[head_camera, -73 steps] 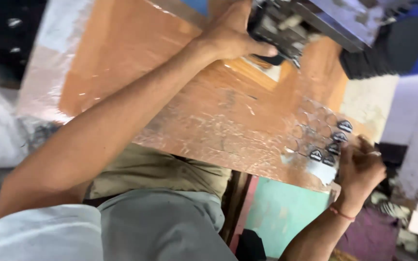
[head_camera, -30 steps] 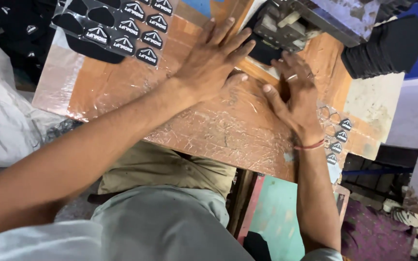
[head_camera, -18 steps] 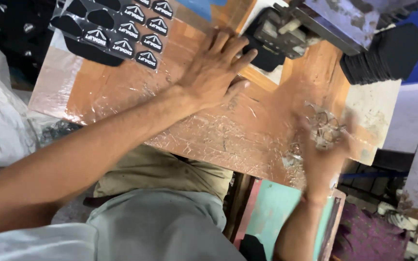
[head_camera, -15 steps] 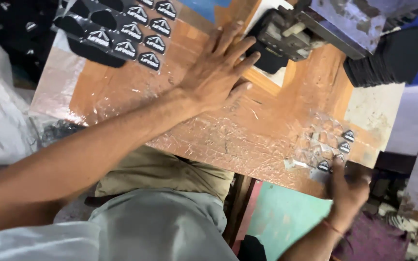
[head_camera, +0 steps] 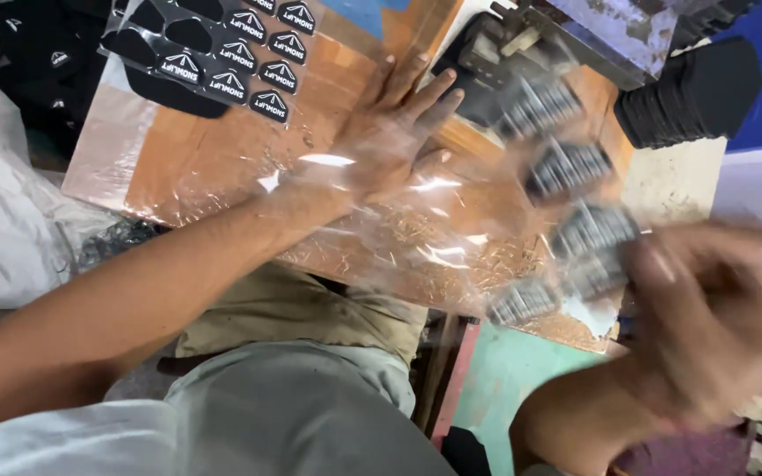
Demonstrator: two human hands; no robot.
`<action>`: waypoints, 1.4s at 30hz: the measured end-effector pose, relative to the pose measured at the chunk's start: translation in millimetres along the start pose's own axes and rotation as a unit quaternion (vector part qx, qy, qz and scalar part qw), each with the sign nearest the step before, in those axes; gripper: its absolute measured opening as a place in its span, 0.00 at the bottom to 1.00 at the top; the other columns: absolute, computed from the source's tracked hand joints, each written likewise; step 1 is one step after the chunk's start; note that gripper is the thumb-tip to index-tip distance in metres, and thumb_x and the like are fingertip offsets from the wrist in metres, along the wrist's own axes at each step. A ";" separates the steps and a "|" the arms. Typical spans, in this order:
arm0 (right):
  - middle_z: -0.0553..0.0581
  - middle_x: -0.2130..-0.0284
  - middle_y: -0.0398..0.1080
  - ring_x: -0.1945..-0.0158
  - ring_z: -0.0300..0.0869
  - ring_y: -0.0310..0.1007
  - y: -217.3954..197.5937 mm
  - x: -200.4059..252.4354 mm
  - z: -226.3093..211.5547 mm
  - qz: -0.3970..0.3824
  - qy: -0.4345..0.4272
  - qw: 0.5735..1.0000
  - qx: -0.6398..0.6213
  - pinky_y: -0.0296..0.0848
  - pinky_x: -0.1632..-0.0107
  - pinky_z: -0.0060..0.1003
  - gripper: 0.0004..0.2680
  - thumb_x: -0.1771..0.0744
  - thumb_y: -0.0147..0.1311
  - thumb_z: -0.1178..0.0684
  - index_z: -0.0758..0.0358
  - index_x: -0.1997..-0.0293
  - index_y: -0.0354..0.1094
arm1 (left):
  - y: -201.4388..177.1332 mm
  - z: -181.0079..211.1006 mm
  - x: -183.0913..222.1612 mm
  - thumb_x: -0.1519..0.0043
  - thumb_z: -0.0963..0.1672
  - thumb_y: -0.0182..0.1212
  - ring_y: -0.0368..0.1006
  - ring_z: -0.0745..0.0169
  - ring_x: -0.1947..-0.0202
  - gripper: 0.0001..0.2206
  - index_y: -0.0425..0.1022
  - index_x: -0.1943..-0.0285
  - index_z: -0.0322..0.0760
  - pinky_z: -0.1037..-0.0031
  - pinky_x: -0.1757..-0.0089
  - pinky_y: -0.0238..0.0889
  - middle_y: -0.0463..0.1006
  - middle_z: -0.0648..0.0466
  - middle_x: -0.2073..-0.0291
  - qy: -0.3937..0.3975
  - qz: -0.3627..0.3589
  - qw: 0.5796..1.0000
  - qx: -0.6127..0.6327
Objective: Applying heat-transfer logos to fabric pieces using a heat press machine.
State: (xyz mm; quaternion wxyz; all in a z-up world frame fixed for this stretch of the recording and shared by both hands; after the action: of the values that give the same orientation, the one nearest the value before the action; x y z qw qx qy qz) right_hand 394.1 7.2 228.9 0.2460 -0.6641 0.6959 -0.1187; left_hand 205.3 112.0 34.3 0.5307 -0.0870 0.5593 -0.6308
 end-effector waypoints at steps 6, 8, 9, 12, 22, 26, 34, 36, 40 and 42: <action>0.65 0.59 0.79 0.64 0.44 0.83 148.3 -68.6 109.8 -0.217 0.057 0.964 -0.141 0.83 0.63 0.34 0.07 0.30 0.58 0.62 0.72 0.46 0.74 | 4.9 10.9 -0.9 0.34 0.55 0.53 0.40 0.40 0.24 0.31 0.60 0.23 0.40 0.46 0.30 0.33 0.54 0.44 0.24 -0.007 -0.055 0.998 -0.018; 0.64 0.64 0.78 0.69 0.42 0.80 132.2 -81.6 153.7 -0.108 0.151 0.973 -0.141 0.81 0.68 0.31 0.07 0.31 0.58 0.61 0.72 0.49 0.74 | 1.6 -0.8 0.6 0.34 0.55 0.50 0.36 0.41 0.22 0.32 0.57 0.21 0.42 0.47 0.29 0.30 0.50 0.43 0.22 -0.023 -0.085 0.995 -0.047; 0.64 0.64 0.78 0.69 0.42 0.80 126.5 -93.7 174.3 -0.108 0.150 0.972 -0.143 0.81 0.68 0.31 0.07 0.31 0.58 0.61 0.72 0.49 0.74 | 4.9 -3.7 1.5 0.34 0.55 0.50 0.36 0.41 0.22 0.32 0.57 0.21 0.42 0.47 0.29 0.30 0.50 0.43 0.22 -0.023 -0.086 0.995 -0.049; 0.60 0.66 0.75 0.70 0.40 0.79 75.1 -115.4 221.5 0.025 0.139 0.976 -0.163 0.80 0.68 0.31 0.05 0.29 0.58 0.61 0.73 0.50 0.72 | 14.7 -1.3 -1.2 0.32 0.59 0.48 0.37 0.38 0.23 0.33 0.58 0.23 0.39 0.46 0.30 0.29 0.53 0.48 0.23 -0.030 -0.052 0.998 -0.011; 0.56 0.68 0.78 0.70 0.36 0.78 74.7 -118.7 207.0 0.094 0.097 0.980 -0.143 0.77 0.67 0.28 0.07 0.30 0.58 0.61 0.74 0.49 0.69 | 3.6 -8.3 1.5 0.32 0.57 0.54 0.45 0.41 0.23 0.33 0.61 0.24 0.36 0.46 0.28 0.32 0.60 0.46 0.25 -0.048 -0.068 0.996 0.017; 0.57 0.71 0.77 0.73 0.36 0.74 81.5 -118.5 201.4 0.066 0.097 0.987 -0.113 0.73 0.70 0.27 0.07 0.31 0.61 0.63 0.75 0.51 0.68 | 16.3 -12.4 -1.6 0.35 0.58 0.54 0.46 0.39 0.26 0.36 0.59 0.24 0.31 0.45 0.32 0.33 0.61 0.40 0.28 -0.034 -0.016 0.999 0.005; 0.57 0.69 0.77 0.70 0.35 0.75 82.1 -115.8 199.3 0.031 0.066 0.989 -0.125 0.74 0.68 0.27 0.08 0.31 0.57 0.66 0.76 0.47 0.67 | 3.5 -8.2 2.9 0.32 0.57 0.54 0.46 0.42 0.25 0.34 0.61 0.25 0.29 0.47 0.30 0.34 0.63 0.42 0.28 -0.041 -0.056 0.997 0.019; 0.58 0.68 0.77 0.70 0.36 0.75 81.0 -116.3 196.2 0.028 0.054 0.990 -0.125 0.74 0.67 0.27 0.08 0.30 0.57 0.66 0.77 0.47 0.67 | 1.2 -7.2 2.0 0.32 0.57 0.55 0.47 0.42 0.24 0.34 0.62 0.25 0.29 0.48 0.29 0.34 0.64 0.43 0.28 -0.037 -0.055 0.997 0.024; 0.58 0.66 0.77 0.68 0.36 0.76 80.6 -120.4 194.4 0.011 0.036 0.992 -0.123 0.75 0.65 0.27 0.08 0.30 0.57 0.66 0.77 0.47 0.66 | -3.2 -7.2 -0.2 0.33 0.57 0.56 0.48 0.43 0.25 0.35 0.63 0.26 0.29 0.48 0.30 0.34 0.65 0.43 0.29 -0.033 -0.037 0.998 0.031; 0.59 0.66 0.77 0.67 0.36 0.76 82.5 -119.2 195.2 0.001 0.033 0.992 -0.121 0.75 0.65 0.27 0.07 0.29 0.57 0.66 0.78 0.47 0.66 | 0.8 -8.1 1.5 0.33 0.58 0.56 0.48 0.43 0.24 0.35 0.63 0.26 0.29 0.48 0.29 0.34 0.65 0.43 0.29 -0.038 -0.049 0.997 0.038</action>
State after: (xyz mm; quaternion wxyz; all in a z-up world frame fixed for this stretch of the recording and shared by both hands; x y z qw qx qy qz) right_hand 419.8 163.3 44.3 0.1405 -0.6838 0.7139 -0.0552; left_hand 199.5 116.0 30.0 0.5231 -0.1181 0.5094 -0.6730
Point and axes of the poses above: each hand's wrist, its own x-axis away from the middle knuckle, its own y-axis out of the palm, z = x × y, the point moved 9 cm from there along -x, towards the middle knuckle
